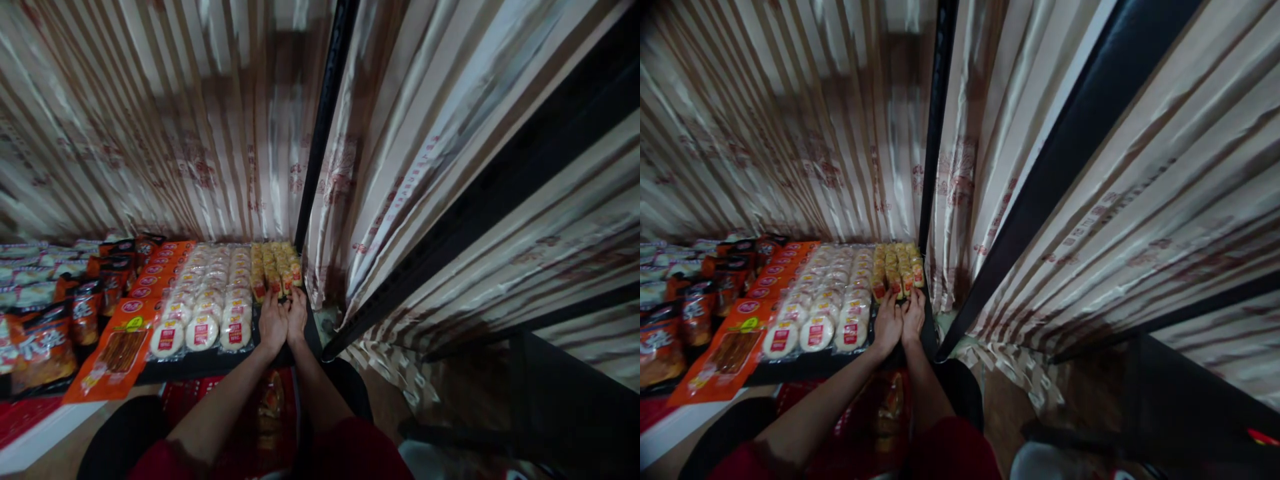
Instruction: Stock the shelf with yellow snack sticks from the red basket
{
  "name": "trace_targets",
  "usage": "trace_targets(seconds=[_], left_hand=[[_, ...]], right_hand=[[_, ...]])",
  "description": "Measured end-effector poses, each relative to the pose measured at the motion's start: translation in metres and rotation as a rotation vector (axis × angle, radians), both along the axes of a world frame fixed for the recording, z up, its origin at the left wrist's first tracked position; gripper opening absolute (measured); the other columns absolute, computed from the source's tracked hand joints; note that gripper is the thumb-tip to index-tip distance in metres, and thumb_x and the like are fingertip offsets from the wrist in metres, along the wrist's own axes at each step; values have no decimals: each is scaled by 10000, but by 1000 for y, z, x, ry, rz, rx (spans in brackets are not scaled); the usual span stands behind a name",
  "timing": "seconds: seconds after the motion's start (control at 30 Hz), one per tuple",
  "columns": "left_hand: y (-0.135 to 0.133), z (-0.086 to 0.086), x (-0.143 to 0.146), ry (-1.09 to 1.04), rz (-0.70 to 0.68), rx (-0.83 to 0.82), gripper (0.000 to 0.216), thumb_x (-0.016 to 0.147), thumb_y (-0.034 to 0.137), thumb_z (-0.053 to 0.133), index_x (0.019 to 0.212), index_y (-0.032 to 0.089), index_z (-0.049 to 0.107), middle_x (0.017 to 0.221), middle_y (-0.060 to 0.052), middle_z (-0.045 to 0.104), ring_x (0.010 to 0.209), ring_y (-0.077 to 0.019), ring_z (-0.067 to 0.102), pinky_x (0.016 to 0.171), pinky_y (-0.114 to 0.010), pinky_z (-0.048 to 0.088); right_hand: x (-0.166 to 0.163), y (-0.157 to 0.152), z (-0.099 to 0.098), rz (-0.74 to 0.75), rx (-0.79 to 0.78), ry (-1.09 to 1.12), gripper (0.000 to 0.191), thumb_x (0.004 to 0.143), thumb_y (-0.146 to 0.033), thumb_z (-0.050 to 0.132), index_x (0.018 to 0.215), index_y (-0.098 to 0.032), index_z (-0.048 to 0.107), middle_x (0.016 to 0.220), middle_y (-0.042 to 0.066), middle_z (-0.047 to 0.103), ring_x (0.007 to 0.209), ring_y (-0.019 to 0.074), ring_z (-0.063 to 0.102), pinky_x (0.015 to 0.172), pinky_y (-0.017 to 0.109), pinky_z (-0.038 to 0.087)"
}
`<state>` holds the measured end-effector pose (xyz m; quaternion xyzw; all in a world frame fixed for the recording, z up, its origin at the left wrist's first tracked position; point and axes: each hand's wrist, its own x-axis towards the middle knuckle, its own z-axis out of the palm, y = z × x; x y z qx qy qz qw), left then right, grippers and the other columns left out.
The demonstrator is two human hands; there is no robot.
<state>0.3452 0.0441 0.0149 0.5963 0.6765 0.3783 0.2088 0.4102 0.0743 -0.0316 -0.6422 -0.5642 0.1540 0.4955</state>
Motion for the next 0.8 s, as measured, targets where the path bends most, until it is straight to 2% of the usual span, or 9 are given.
trace_targets(seconds=[0.13,0.3,0.6,0.8], left_hand=[[2,-3,-2,2,0,4,418,832,150,344,1205,90,521,1378,-133,431,1287,-193,379,1087,-333,310],[-2,-3,-6,51,-45,2,423,849,169,326,1212,68,519,1389,-136,416,1289,-196,370,1100,-329,280],[-3,0,-8,65,-94,20,408,854,187,323,1192,103,535,1340,-109,476,1252,-172,412,1089,-319,290],[-8,1,-10,77,-114,-23,414,856,176,299,1162,76,561,1268,-124,543,1200,-185,465,1070,-325,319]], right_hand=[[-1,0,0,-8,-3,-7,513,703,-71,406,1177,-170,574,1175,104,516,850,141,605,778,258,488],[-2,-2,3,-9,14,-1,511,712,-80,404,1189,-173,563,1169,100,514,833,130,596,789,255,482],[-1,0,-1,-8,27,-1,471,729,-73,401,1145,-181,592,1176,90,514,861,129,585,801,250,482],[-1,0,-2,-27,-5,-27,453,731,-77,404,1125,-168,608,1186,95,511,930,144,581,857,258,459]])
